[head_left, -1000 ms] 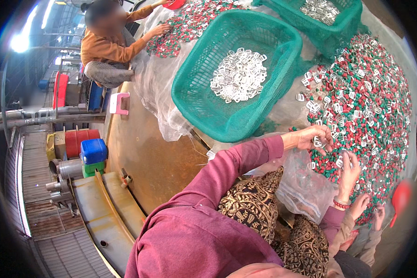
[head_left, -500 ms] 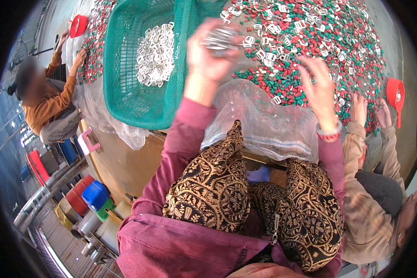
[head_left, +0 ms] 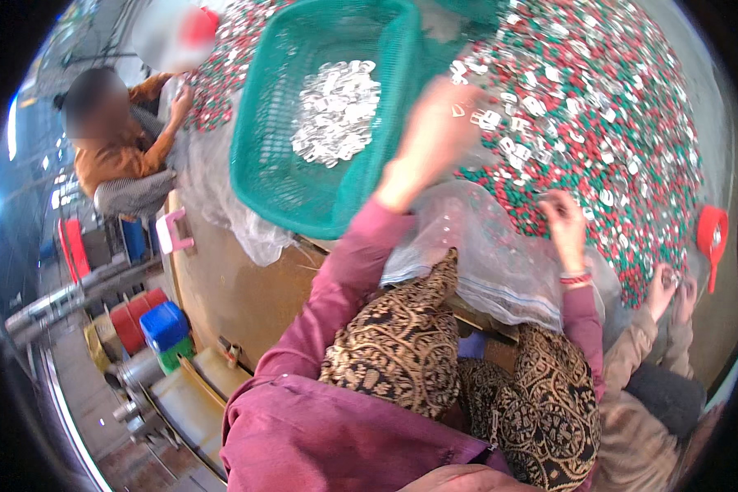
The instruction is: The person sits at a table and sorts small red, green, and white plastic pieces by hand, placing selected white pieces into a green basket. Other workers are also sorting similar pieces nearby.
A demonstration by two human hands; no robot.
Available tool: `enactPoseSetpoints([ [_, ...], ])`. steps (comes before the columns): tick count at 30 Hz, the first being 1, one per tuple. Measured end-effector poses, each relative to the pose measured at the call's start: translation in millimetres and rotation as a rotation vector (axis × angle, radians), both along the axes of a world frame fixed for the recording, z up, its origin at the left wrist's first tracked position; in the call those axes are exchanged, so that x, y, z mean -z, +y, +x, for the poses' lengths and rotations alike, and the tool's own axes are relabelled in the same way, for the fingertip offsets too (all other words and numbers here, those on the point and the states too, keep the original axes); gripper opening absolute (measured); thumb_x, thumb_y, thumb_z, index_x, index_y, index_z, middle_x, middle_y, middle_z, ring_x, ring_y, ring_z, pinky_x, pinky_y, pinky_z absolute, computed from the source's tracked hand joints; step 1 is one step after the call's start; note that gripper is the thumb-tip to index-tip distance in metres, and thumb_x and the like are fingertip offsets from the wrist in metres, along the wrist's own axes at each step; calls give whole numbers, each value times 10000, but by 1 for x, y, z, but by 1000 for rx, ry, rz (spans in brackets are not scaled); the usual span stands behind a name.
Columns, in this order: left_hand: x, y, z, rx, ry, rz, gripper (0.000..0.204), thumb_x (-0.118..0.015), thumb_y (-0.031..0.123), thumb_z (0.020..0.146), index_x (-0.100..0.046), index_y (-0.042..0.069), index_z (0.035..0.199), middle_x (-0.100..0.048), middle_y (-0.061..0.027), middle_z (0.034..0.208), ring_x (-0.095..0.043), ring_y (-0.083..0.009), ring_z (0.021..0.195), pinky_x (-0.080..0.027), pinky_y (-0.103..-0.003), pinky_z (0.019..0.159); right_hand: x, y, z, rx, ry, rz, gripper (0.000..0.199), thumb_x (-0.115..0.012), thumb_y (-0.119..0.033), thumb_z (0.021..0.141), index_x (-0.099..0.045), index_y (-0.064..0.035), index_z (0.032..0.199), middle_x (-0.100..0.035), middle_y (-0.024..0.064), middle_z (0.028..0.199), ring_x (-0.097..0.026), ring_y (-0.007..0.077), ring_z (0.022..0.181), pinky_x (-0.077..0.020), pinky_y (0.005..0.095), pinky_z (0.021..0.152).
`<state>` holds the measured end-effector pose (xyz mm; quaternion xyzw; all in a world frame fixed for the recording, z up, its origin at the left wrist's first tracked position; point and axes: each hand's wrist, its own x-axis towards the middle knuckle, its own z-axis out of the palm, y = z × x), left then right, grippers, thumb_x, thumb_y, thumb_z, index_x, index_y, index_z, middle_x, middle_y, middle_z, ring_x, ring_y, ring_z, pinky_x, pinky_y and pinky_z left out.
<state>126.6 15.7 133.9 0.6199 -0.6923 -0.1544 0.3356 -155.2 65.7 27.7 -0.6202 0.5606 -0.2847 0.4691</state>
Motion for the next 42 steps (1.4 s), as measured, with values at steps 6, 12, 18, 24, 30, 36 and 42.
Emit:
enactPoseSetpoints([
  [6,108,-5,-67,481,-457,270,408,-620,30,677,-516,31,1072,-510,-260,1033,-539,-468,969,-524,-469,744,0,-75,-7,-59,-12,79,108,-549,-69,864,-558,-4,950,-586,40,835,-572,107,706,-453,235,566],
  [12,127,-1,-47,277,-26,450,249,-569,-18,695,-557,-16,944,-590,-229,855,-596,-386,934,-509,-456,740,-9,-76,46,-558,605,-467,406,-563,29,751,-479,-5,1147,-454,164,1194,-434,339,1111,-396,410,932],
  [18,92,6,-20,322,885,794,247,-561,162,882,-571,17,1081,-610,-45,917,-594,-121,804,-514,-270,712,17,-42,10,-329,531,-436,208,-505,-5,789,-554,36,987,-545,241,1026,-529,394,966,-452,424,815],
  [24,54,3,-12,428,1596,788,203,-504,237,897,-555,50,957,-571,-79,964,-576,-183,811,-504,-356,727,-7,-44,-9,64,-54,221,142,-587,-93,835,-638,-7,936,-648,94,919,-623,166,819,-474,276,691],
  [30,73,-35,-44,237,815,902,346,-661,388,804,-568,56,831,-537,-17,649,-521,-126,563,-391,-282,452,-35,-41,-21,146,-930,540,171,-550,-54,868,-560,-42,1039,-607,109,977,-615,183,851,-504,278,705],
  [36,144,-22,-55,323,-358,319,379,-639,353,794,-552,44,995,-609,-175,808,-619,-318,821,-490,-446,683,-66,-39,-20,-2,-1031,492,220,-574,-109,842,-508,-35,1037,-561,106,1005,-584,168,830,-463,251,648],
  [42,128,-29,-49,316,518,676,268,-509,327,898,-542,61,877,-598,-116,773,-622,-252,741,-453,-350,499,7,-59,-19,-110,133,-36,297,-635,-233,824,-473,-24,959,-543,119,789,-560,219,617,-448,339,528],
])
